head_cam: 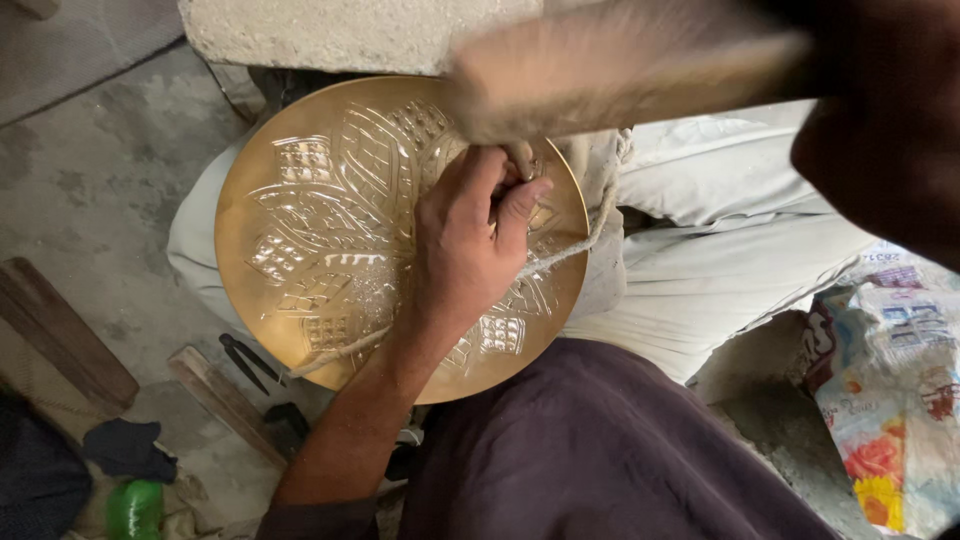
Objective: The person sits on the floor with an embossed brass plate resting on their lap, holding a punch against the raised floral pattern and striking it with a wooden mallet to deepen the design. They reposition the punch around the plate and rotate the plate as they work, steadying it with a rope.
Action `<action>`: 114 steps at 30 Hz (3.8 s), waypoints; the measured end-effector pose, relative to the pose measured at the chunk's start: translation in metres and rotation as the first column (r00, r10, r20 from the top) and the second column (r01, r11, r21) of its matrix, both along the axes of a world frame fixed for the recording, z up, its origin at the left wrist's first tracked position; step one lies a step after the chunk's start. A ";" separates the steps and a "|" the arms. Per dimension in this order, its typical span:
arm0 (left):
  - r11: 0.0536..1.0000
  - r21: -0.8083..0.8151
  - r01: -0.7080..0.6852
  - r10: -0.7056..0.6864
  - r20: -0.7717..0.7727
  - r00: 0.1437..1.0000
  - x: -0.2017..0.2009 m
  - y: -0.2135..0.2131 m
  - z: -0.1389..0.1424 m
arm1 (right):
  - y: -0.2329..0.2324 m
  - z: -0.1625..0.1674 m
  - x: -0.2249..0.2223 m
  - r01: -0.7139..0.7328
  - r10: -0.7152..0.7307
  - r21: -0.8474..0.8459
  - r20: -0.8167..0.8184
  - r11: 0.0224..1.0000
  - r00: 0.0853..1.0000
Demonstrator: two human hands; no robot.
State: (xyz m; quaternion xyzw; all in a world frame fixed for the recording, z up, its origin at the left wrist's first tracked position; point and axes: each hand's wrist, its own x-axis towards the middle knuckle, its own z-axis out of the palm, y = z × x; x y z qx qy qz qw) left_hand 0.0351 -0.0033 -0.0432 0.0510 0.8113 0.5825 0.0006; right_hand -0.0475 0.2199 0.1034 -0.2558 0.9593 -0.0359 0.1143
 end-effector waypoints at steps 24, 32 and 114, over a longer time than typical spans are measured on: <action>0.957 -0.136 0.256 -0.262 -0.033 0.964 -0.014 0.002 0.032 | 0.082 -0.051 0.057 0.336 -0.325 -0.287 0.088 0.897 0.942; 0.939 -0.214 0.269 -0.283 -0.041 0.958 -0.014 0.011 0.034 | 0.063 -0.032 0.050 0.249 -0.222 -0.235 0.135 0.940 0.966; 0.887 -0.221 0.404 -0.428 -0.071 0.901 -0.024 0.004 0.034 | 0.043 -0.045 0.084 0.456 -0.491 -0.425 0.032 0.782 0.871</action>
